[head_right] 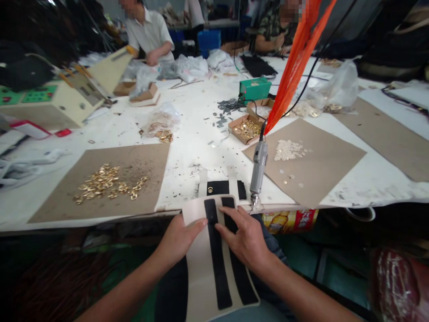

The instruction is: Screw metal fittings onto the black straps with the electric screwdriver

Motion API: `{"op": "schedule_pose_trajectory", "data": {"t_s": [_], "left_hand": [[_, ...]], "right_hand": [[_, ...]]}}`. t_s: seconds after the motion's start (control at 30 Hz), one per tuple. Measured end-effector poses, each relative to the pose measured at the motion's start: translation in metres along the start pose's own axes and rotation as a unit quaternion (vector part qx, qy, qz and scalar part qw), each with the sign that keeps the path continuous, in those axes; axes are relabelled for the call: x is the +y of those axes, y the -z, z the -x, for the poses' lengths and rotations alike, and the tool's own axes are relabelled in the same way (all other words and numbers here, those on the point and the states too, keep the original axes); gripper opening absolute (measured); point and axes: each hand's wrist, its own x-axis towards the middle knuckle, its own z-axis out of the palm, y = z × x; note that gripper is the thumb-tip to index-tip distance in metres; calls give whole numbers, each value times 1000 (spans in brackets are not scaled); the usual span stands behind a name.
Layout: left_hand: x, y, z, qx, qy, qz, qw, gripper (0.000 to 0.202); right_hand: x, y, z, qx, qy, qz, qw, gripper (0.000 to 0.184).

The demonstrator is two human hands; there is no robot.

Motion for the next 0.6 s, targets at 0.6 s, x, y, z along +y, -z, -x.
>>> {"op": "schedule_pose_trajectory", "data": {"t_s": [0.6], "left_hand": [[33,17,-69,43,-10,-141,989,32]], "right_hand": [[-14,3,-89,-45,-39,80,995,40]]}}
